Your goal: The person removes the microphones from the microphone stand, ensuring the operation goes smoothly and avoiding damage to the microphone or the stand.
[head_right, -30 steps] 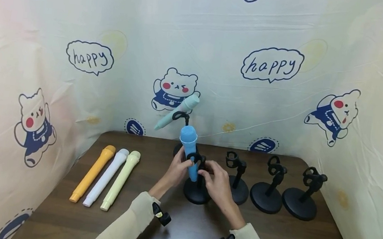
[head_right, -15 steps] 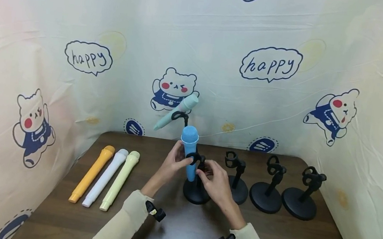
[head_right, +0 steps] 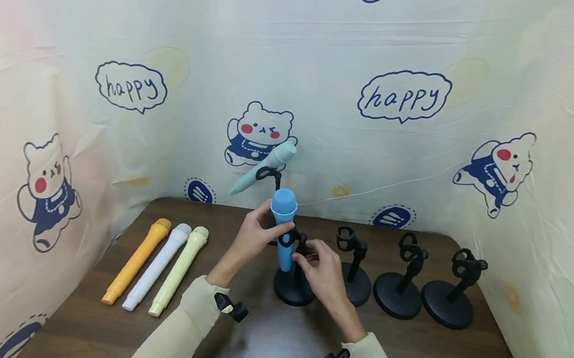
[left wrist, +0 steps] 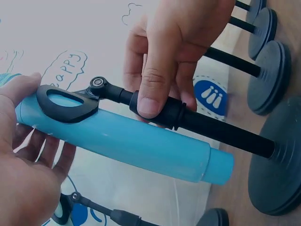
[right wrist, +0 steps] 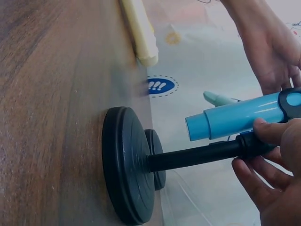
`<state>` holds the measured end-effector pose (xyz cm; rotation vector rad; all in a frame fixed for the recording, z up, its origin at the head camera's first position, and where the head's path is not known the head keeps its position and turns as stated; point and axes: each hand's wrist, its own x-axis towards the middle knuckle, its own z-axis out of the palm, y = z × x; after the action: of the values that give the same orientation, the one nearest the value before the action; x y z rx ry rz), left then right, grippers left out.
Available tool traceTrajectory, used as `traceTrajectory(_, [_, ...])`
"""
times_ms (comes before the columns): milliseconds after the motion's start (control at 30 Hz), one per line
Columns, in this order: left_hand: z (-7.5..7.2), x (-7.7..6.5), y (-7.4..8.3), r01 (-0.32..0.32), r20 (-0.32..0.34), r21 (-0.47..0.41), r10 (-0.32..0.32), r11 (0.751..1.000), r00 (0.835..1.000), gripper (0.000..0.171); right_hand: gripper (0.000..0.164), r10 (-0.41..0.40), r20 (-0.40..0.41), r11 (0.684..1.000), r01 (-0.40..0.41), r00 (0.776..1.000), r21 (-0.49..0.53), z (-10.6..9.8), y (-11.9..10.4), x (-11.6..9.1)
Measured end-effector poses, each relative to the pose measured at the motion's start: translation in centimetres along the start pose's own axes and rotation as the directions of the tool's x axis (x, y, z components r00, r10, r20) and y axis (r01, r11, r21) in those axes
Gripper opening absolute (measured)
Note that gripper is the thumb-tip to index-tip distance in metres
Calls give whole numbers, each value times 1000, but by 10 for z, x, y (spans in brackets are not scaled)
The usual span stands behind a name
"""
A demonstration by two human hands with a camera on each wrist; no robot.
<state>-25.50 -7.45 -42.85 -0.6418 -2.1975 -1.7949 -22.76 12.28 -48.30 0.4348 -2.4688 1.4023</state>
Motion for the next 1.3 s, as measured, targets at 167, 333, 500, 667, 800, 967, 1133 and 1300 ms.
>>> traceTrajectory(167, [-3, 1, 1, -9, -14, 18, 9, 1000, 1000, 38, 24, -18, -7, 1000, 18, 1000, 0, 2, 0, 1])
traceTrajectory(333, [-5, 2, 3, -14, -6, 20, 14, 1000, 1000, 37, 23, -22, -13, 1000, 22, 1000, -6, 3, 1, 2])
traceTrajectory(500, [-7, 4, 3, -15, 7, 16, 14, 1000, 1000, 35, 23, -24, -13, 1000, 24, 1000, -5, 3, 0, 2])
traceTrajectory(667, [-8, 5, 3, -19, 8, 11, 19, 1000, 1000, 36, 23, -19, -12, 1000, 19, 1000, 4, 4, 1, 2])
traceTrajectory(800, [-8, 5, 3, -15, 5, 9, 15, 1000, 1000, 36, 23, -17, -13, 1000, 17, 1000, -3, 3, 1, 2])
traceTrajectory(967, [-9, 7, 5, -13, 2, -2, 13, 1000, 1000, 35, 23, -35, -23, 999, 35, 999, -1, 3, 2, 2])
traceTrajectory(1133, [-9, 10, 9, -10, -1, -8, 10, 1000, 1000, 37, 22, -34, -23, 999, 34, 999, 1, 1, 1, 2])
traceTrajectory(1300, [-9, 13, 13, -14, 0, -17, 14, 1000, 1000, 41, 22, -36, -24, 999, 36, 999, -5, 0, 1, 2])
